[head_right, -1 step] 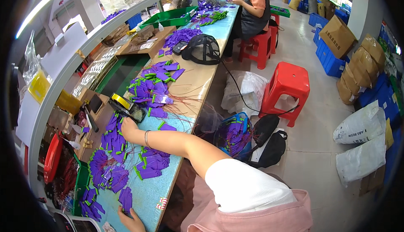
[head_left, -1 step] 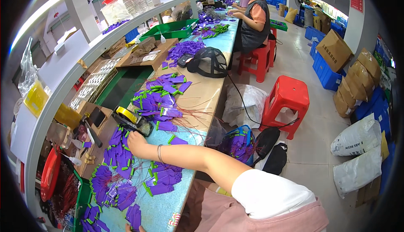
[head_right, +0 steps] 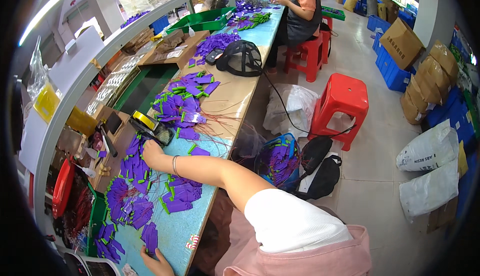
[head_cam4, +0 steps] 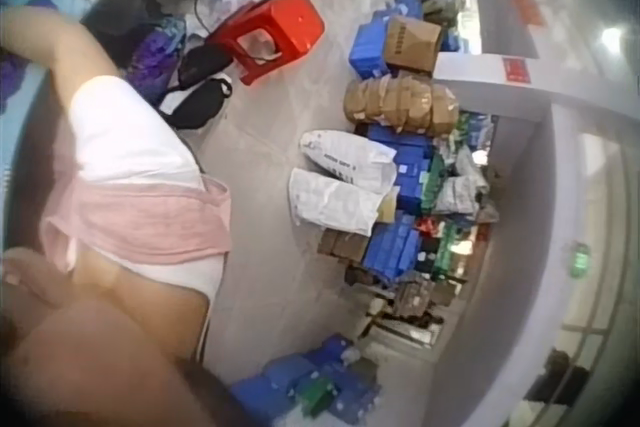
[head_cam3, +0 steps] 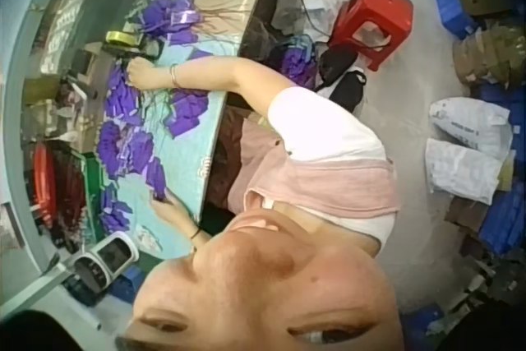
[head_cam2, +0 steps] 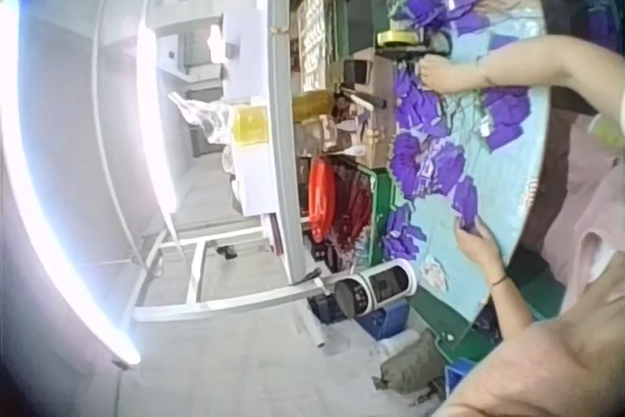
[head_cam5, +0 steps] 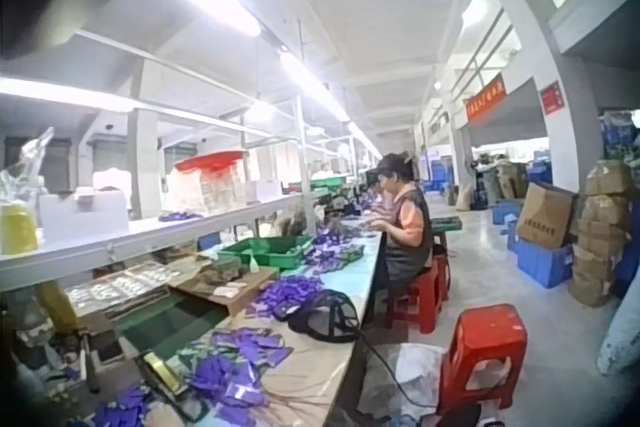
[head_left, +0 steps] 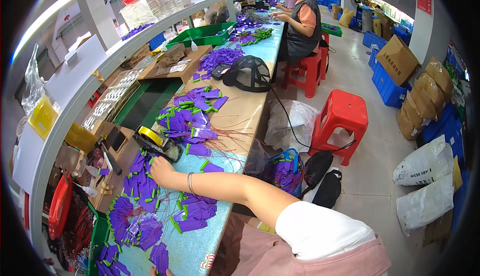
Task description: The person assembles plastic components by attaching green caps onto purple plastic pieces by hand, then stacks and aligns the assembled parts into bundles on the table.
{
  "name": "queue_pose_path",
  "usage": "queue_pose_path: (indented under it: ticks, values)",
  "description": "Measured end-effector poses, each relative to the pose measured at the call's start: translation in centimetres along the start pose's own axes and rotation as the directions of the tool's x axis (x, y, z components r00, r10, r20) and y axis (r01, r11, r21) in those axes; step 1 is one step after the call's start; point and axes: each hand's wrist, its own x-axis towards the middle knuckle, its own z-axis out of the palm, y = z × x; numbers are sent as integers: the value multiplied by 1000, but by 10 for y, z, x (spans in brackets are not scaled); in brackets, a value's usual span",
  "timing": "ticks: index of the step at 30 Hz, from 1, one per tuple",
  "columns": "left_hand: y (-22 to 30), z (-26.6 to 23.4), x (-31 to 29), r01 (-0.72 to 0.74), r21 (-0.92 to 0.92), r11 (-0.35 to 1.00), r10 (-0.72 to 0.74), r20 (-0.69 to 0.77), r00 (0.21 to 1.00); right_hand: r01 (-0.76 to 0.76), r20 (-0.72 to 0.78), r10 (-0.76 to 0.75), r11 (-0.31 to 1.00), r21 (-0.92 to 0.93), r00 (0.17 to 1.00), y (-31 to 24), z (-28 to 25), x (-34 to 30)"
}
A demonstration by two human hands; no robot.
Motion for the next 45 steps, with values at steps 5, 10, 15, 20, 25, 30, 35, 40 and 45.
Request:
queue_pose_path:
  ticks: [5, 10, 15, 20, 25, 30, 35, 40, 45]
  values:
    - [23, -9, -12, 157, -54, 986, -154, 53, 987, -290, -83, 296, 954, 76, 952, -5, -4, 1]
    - [22, -11, -14, 206, -170, 964, -191, 98, 977, -266, 245, 217, 946, 186, 945, 2, -39, 4]
    - [-3, -2, -9, 394, -630, 669, -349, 201, 915, -178, 97, 162, 965, 191, 982, 9, -42, -1]
    - [12, -4, -8, 335, -802, 494, -362, 161, 918, -194, -12, 209, 926, 323, 978, 8, -34, -2]
    - [18, -6, -9, 331, -825, 458, -381, 154, 912, 13, -193, 53, 946, 323, 980, 14, -45, -7]
    - [8, -6, -9, 384, -813, 437, -362, 232, 903, 146, -171, -32, 683, 716, 985, -33, -80, -31]
    - [42, -6, 1, 290, -809, 511, -374, 95, 923, 367, -255, -486, 150, 918, 836, -82, -111, -91]
    - [31, 7, -1, 131, -779, 613, -207, 2, 978, 340, -230, -439, 190, 921, 868, -101, -126, -122]
    - [45, 4, -1, 93, -781, 618, -183, -28, 983, 309, -225, -368, 189, 932, 902, -113, -121, -130]
